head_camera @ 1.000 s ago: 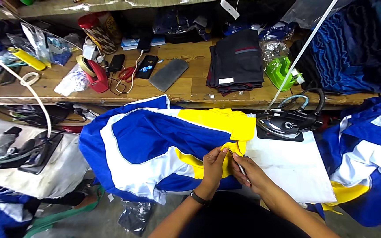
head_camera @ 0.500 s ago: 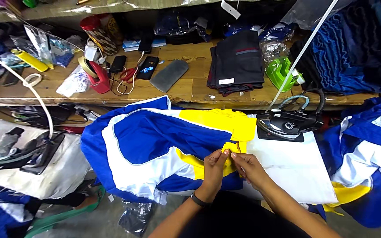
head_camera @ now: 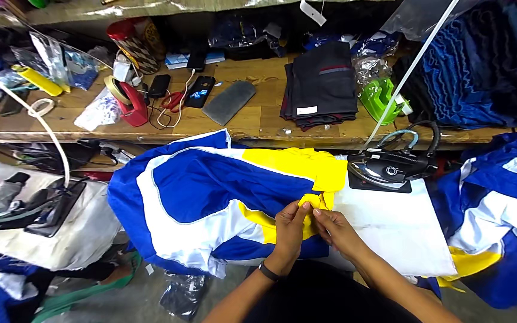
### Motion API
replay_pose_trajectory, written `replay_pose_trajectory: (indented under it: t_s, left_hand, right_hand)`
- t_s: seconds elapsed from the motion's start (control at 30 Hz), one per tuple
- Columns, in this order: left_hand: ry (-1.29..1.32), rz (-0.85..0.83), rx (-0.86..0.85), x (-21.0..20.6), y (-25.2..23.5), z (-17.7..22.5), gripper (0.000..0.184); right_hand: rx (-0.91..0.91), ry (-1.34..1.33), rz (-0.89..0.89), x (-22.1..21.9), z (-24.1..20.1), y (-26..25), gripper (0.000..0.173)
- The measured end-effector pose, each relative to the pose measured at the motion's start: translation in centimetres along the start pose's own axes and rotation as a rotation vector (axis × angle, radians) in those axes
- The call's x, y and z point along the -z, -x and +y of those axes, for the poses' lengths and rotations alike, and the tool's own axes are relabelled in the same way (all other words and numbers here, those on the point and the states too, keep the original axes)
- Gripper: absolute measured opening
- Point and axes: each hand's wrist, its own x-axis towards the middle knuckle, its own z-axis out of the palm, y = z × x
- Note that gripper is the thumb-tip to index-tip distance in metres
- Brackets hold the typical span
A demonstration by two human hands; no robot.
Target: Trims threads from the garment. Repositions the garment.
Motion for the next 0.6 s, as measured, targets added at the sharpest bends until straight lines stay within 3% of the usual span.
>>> replay_pose_trajectory:
  t_s: [0.17, 0.4, 0.6]
  left_hand:
    - [-0.048, -0.005, -0.038, 0.17, 0.07, 0.19, 0.020]
    - [-0.072, -0.065, -0.083, 0.53, 0.05, -0.16, 0.021]
    - [-0.006, 0.003, 0.034, -0.02, 0.03, 0.53, 0.014]
  right_hand:
    - [0.022, 0.056, 0.001, 0.20, -0.09, 0.06, 0.041]
    - [-0.049, -0.066, -0.040, 0.12, -0.71, 0.20, 0.045]
    - [-0.031, -0.076, -0.028, -0.25, -0.17, 0.09, 0.044]
